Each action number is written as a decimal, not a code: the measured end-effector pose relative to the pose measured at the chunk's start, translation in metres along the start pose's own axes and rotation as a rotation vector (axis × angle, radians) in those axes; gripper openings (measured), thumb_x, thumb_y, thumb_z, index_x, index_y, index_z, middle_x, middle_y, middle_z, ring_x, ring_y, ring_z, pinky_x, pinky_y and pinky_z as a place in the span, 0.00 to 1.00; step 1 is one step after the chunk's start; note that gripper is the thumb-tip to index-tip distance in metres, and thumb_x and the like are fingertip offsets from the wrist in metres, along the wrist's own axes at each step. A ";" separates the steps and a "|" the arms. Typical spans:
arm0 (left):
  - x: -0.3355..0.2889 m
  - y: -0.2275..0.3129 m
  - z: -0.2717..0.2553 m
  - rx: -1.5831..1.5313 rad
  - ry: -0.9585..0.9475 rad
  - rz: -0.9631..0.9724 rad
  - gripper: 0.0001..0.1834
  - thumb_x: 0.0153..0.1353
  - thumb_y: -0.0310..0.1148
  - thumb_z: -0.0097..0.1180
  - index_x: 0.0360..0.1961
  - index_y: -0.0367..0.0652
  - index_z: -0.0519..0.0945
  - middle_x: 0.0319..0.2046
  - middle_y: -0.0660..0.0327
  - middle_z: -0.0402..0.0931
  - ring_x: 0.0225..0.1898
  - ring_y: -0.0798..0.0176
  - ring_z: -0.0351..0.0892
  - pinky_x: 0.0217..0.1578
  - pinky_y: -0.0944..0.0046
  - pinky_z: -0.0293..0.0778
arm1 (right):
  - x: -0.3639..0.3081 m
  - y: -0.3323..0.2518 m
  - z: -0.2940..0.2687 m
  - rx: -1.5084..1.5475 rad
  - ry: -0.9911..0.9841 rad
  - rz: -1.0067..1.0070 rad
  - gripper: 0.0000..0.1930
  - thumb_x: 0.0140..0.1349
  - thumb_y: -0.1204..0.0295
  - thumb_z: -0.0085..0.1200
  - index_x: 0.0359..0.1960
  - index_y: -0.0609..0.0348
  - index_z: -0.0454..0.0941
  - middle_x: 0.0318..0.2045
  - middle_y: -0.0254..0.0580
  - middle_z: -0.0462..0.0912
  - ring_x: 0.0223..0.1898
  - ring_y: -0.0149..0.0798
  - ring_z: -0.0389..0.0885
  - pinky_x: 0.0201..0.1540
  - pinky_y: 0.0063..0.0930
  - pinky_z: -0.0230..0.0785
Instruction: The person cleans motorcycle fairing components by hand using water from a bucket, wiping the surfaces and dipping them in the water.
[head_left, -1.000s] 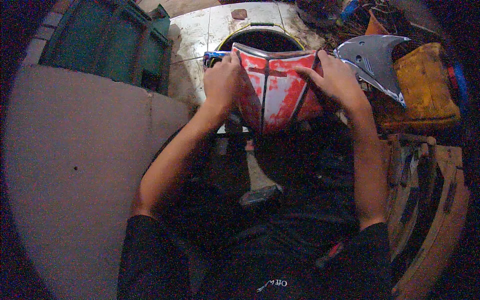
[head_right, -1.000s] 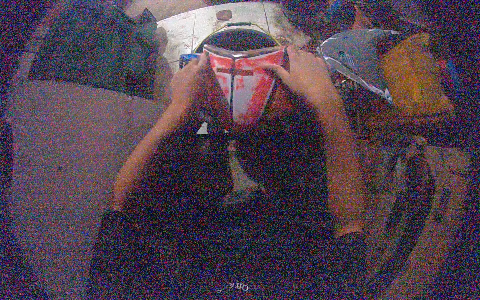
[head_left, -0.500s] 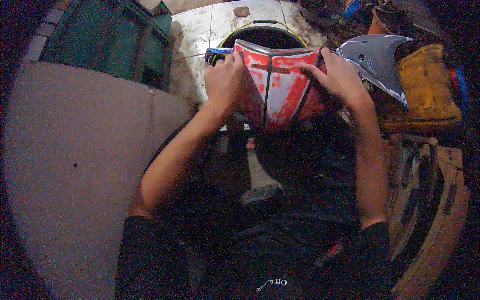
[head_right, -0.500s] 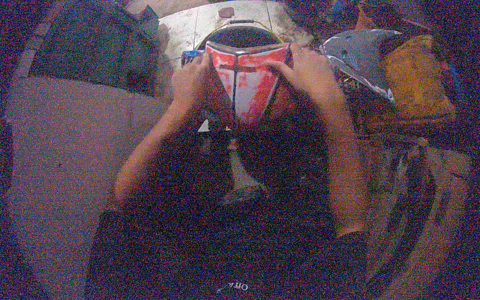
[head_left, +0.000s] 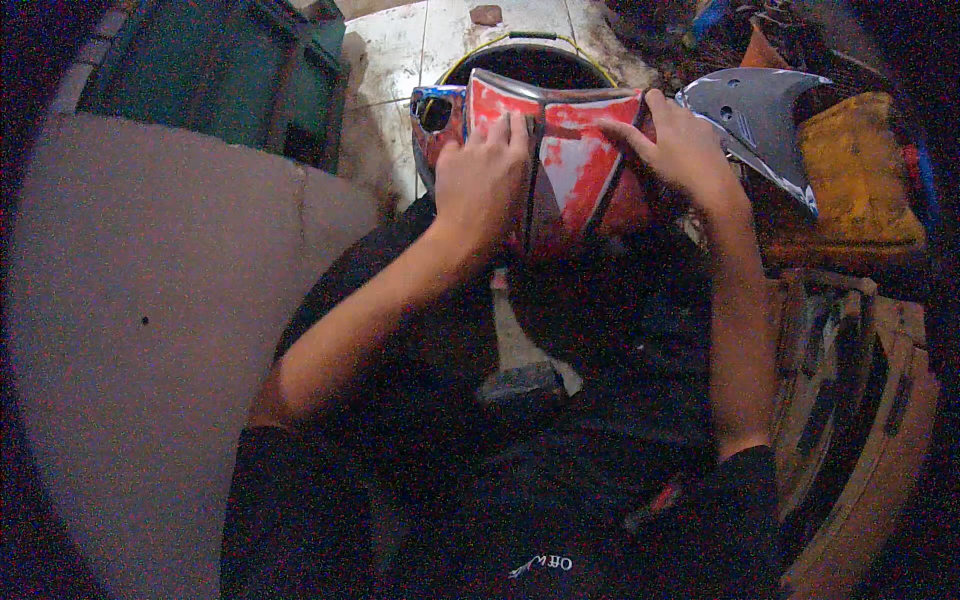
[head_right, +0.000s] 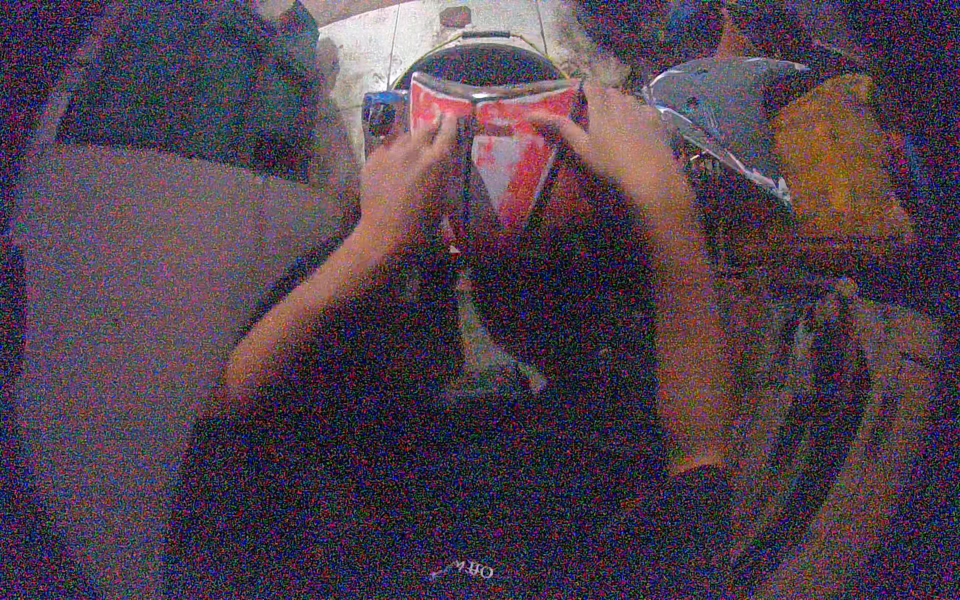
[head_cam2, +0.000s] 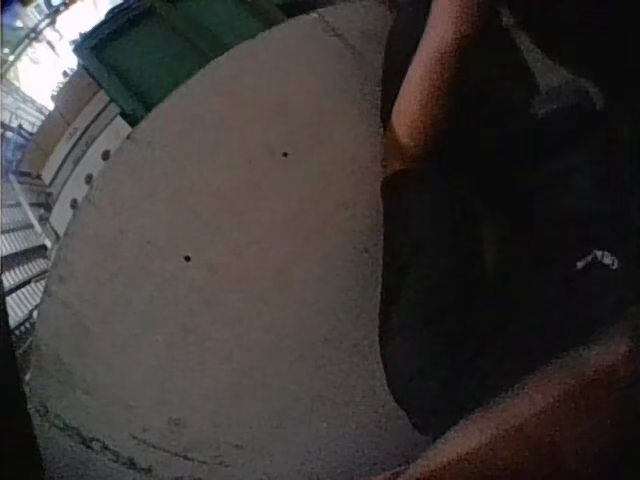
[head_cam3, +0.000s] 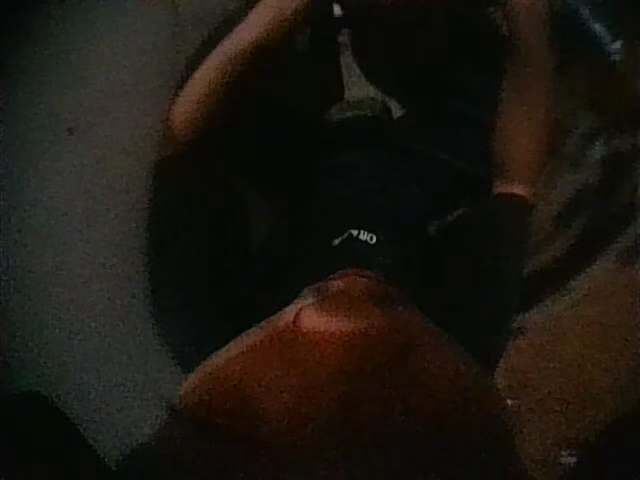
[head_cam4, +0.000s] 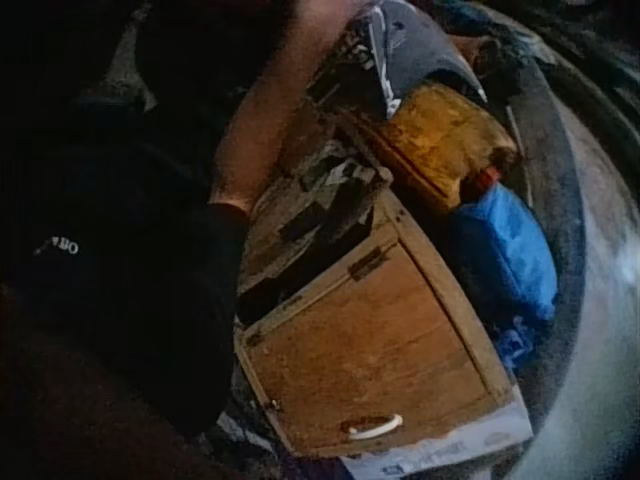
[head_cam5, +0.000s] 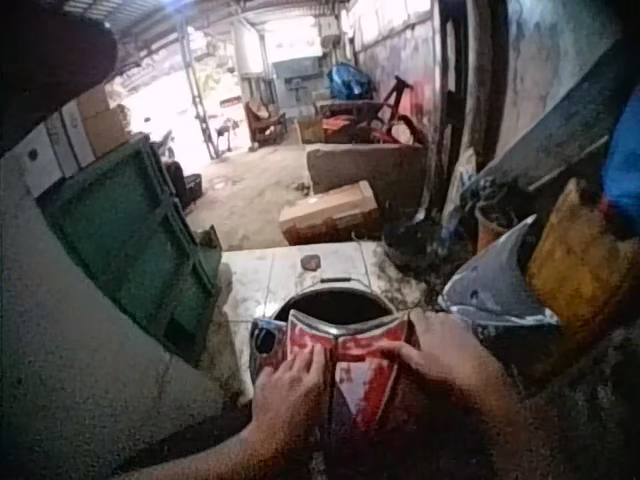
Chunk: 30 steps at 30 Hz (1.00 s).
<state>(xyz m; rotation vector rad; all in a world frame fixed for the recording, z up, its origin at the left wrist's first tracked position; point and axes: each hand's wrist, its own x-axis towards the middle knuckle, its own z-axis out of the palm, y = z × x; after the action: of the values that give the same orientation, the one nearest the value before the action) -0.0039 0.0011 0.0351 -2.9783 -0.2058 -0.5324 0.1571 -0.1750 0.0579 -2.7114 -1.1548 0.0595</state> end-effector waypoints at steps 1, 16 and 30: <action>0.009 -0.001 0.001 0.012 -0.177 -0.092 0.19 0.55 0.33 0.50 0.49 0.39 0.73 0.37 0.59 0.80 0.36 0.58 0.82 0.29 0.58 0.76 | 0.000 0.000 -0.003 0.014 -0.044 0.016 0.33 0.59 0.41 0.47 0.43 0.65 0.68 0.39 0.62 0.78 0.43 0.62 0.76 0.46 0.49 0.69; 0.004 -0.016 0.001 -0.178 -0.036 0.063 0.22 0.53 0.33 0.53 0.51 0.44 0.72 0.42 0.58 0.77 0.40 0.58 0.81 0.32 0.58 0.76 | 0.005 -0.010 -0.008 -0.022 -0.052 0.043 0.34 0.58 0.40 0.47 0.42 0.66 0.68 0.39 0.63 0.78 0.43 0.61 0.77 0.45 0.48 0.69; 0.007 -0.003 -0.001 -0.228 -0.078 -0.031 0.24 0.51 0.32 0.55 0.52 0.45 0.72 0.39 0.57 0.77 0.36 0.55 0.81 0.33 0.55 0.76 | 0.000 0.001 -0.006 0.024 -0.017 0.005 0.35 0.57 0.39 0.47 0.41 0.67 0.69 0.37 0.63 0.79 0.42 0.62 0.78 0.45 0.50 0.69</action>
<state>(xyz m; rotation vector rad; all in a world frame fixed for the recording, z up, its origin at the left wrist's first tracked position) 0.0024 0.0050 0.0385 -3.2255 -0.2121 -0.4734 0.1586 -0.1771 0.0633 -2.6981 -1.1453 0.0968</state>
